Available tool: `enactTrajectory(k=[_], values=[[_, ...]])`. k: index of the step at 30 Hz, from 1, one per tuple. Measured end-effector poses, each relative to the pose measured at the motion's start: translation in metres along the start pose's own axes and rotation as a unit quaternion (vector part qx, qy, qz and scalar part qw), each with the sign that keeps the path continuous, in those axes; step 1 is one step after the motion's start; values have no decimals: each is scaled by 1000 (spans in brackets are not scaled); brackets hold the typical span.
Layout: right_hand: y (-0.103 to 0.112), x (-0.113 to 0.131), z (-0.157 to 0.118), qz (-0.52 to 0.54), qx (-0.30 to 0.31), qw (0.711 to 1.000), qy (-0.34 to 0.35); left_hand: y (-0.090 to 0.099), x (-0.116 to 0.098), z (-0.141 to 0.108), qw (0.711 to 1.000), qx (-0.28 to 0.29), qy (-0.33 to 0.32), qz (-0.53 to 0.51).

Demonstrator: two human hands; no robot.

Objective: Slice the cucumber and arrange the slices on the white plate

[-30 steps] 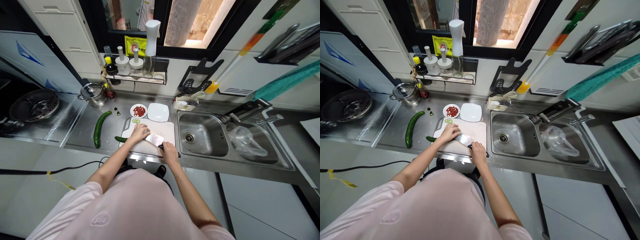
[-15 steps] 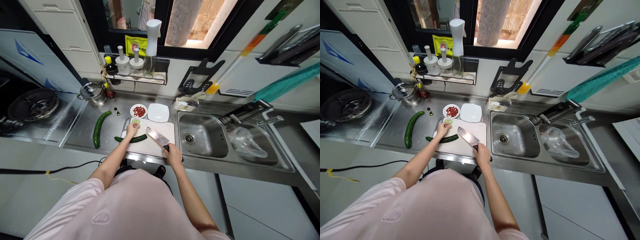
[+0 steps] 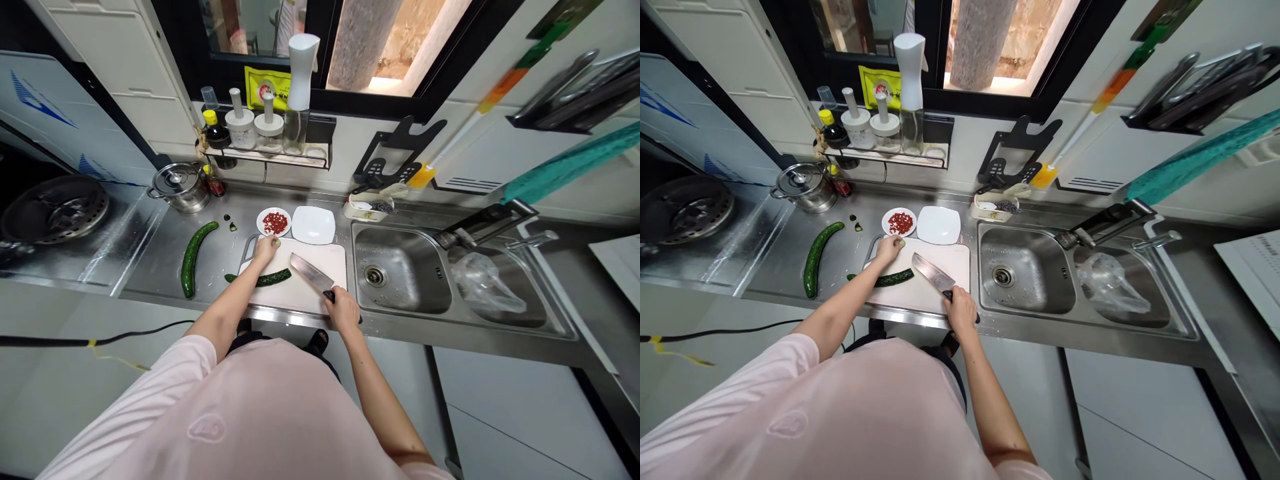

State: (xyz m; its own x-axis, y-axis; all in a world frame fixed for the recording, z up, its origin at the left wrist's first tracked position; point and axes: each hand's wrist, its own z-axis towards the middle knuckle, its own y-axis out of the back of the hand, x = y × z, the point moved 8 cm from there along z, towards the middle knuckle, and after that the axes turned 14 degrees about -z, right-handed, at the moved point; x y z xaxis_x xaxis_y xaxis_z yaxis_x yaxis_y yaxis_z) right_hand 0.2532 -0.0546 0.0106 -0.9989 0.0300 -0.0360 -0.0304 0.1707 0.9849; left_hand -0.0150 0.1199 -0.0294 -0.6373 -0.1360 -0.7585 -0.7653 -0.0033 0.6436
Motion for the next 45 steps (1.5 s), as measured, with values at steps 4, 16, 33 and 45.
enactTrajectory(k=[4,16,33,45], values=[[0,-2,-1,3,-2,1000,-2,2,-3,-1,1000,0,-2,26],[-5,-2,1,6,8,1000,-9,6,2,-8,996,-26,-57,64],[-5,-2,2,31,16,999,-20,20,12,-12,997,-71,1,5],[-3,6,9,82,-9,996,-19,42,23,-59,987,-135,-5,-84]])
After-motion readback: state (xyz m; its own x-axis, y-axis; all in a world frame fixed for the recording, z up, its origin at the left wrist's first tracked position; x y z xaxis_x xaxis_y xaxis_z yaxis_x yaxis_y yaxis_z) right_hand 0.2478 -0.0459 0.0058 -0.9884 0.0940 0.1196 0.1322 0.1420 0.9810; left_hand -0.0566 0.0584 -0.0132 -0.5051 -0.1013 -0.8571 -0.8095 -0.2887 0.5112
